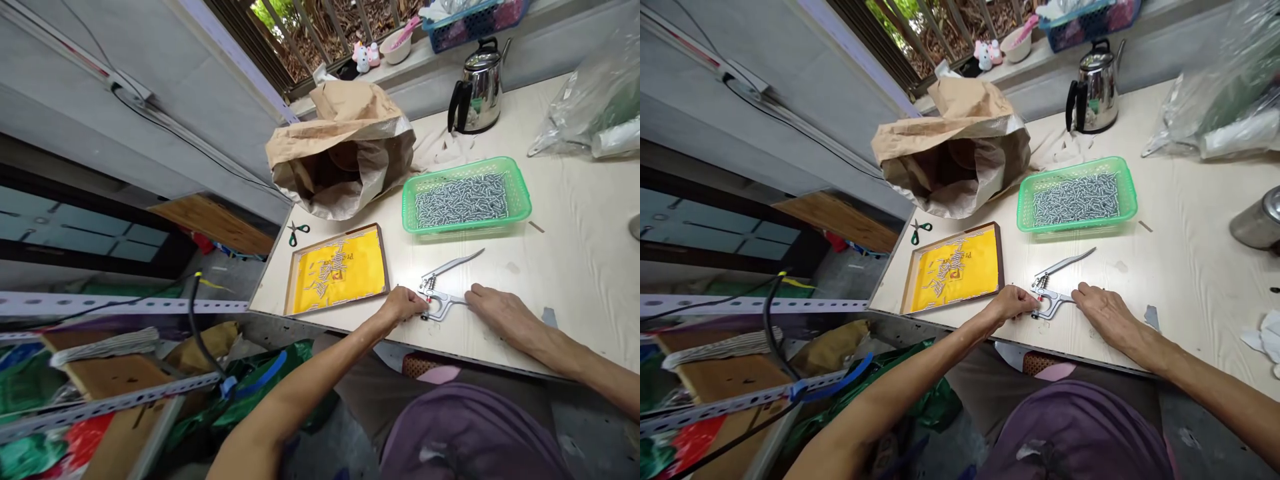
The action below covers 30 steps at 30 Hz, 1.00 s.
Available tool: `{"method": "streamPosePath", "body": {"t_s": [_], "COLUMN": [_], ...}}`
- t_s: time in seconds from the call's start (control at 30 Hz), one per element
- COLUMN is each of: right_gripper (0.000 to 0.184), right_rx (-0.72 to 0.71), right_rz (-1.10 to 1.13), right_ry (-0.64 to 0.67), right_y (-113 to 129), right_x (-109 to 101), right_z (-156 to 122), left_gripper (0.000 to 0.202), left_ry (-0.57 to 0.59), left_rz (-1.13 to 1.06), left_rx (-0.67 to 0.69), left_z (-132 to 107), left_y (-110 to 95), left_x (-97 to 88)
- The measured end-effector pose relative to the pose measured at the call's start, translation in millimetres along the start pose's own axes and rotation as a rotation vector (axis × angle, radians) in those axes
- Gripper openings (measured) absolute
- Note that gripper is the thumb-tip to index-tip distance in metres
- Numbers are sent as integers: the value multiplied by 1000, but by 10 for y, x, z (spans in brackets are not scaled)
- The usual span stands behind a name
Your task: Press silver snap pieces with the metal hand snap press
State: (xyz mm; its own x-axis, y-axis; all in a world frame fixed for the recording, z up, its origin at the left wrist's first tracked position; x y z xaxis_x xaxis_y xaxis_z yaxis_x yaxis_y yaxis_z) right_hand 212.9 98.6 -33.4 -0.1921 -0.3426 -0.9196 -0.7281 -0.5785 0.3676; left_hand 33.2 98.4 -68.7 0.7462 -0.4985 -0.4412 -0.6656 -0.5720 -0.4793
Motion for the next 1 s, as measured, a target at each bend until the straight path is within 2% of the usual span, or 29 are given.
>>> {"method": "streamPosePath", "body": {"t_s": [0.1, 0.13, 0.23, 0.27, 0.37, 0.47, 0.53, 0.8, 1.0], "right_gripper": [12, 18, 72, 83, 96, 105, 104, 79, 68], "right_rx": [-43, -59, -76, -83, -130, -116, -101, -117, -125], "right_rz": [-31, -48, -98, -103, -100, -138, -163, -187, -187], "right_ry": [-38, -78, -187, -190, -104, -36, -48, -118, -148], "right_y": [-64, -105, -286, -343, -434, -448, -420, -261, -166], "right_x": [-55, -100, -214, -215, -113, -14, -10, -98, -146], "right_z": [30, 53, 164, 211, 332, 367, 345, 233, 182], "left_gripper": [18, 19, 20, 20, 16, 13, 12, 13, 26], "left_ry": [6, 6, 10, 9, 9, 13, 11, 14, -39], "left_rz": [2, -4, -27, -32, -35, -34, -37, -25, 46], "left_rx": [-1, 1, 10, 14, 24, 19, 15, -2, 3], "left_z": [-5, -7, -9, -8, -7, -14, -22, -23, -102], "left_y": [-12, -14, -13, -13, -9, -6, -8, 6, 35], "left_x": [0, 1, 3, 3, 5, 11, 12, 33, -1]}}
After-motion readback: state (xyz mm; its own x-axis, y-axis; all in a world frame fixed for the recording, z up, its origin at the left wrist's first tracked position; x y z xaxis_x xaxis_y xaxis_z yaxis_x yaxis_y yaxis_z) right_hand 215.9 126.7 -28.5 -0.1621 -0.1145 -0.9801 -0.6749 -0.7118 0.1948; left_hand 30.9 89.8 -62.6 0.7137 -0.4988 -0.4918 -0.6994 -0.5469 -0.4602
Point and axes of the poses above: each hand's wrist, its own z-axis towards the middle knuckle, its own x-axis out of the palm, y = z × x, the point moved 8 cm from there along z, towards the middle knuckle, and after that the axes turned 5 degrees about z, right-handed, at the moved point
